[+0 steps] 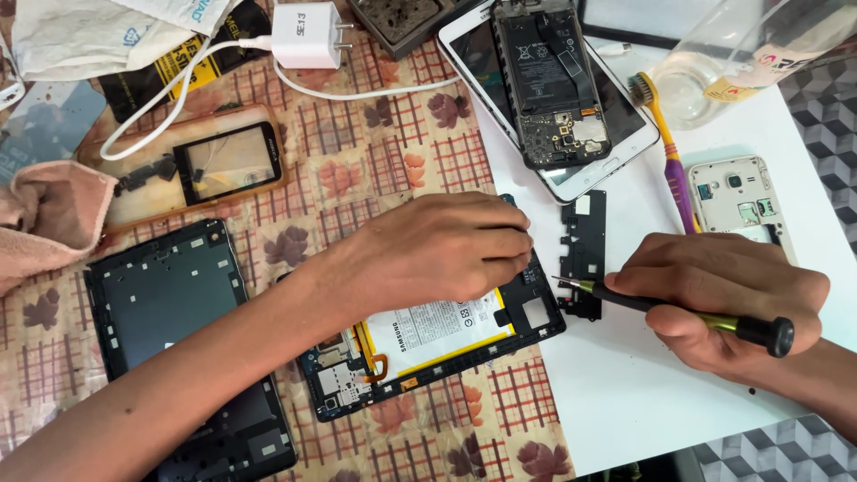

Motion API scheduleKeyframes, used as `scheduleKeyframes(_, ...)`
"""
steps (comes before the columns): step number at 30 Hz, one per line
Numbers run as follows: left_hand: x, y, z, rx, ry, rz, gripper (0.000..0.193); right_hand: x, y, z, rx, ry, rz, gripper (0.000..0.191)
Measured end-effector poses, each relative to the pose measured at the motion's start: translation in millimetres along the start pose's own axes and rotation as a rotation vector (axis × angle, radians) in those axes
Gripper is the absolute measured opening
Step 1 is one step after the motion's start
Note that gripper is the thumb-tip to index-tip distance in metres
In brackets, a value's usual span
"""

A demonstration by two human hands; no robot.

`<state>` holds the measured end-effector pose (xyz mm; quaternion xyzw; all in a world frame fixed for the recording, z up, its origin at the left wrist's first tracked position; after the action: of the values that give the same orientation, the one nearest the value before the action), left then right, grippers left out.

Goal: The person uses a screwdriver to remove screws from a disassembled tablet and detaches a small black plastic component from the motherboard. The person then reattaches the component and secures it with screws.

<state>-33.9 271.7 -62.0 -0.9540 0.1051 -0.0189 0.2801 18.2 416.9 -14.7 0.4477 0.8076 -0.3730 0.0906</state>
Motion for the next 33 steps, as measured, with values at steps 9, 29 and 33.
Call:
scheduleKeyframes(9, 4, -4, -3, -0.058, -0.031, 0.002, 0.014, -2, 2, 0, 0.006, 0.032, 0.013, 0.054)
scheduleKeyframes(29, -11, -18, 4, -0.120, 0.250, -0.185, 0.019, 1, 7, 3, -0.007, 0.016, -0.068, 0.037)
scheduleKeyframes(33, -12, -20, 0, -0.128, 0.276, -0.226, 0.021, 3, 6, 6, -0.025, -0.013, -0.072, 0.034)
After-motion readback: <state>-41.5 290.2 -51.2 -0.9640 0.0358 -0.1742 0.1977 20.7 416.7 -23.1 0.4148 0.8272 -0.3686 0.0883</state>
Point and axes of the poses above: each hand's wrist, its own y-axis away from the middle knuckle, its own z-axis out of the palm, x = y × z, the point moved 9 cm from there along -y, towards the middle knuckle, and after that the axes turned 11 degrees about z, right-handed, at the moved point
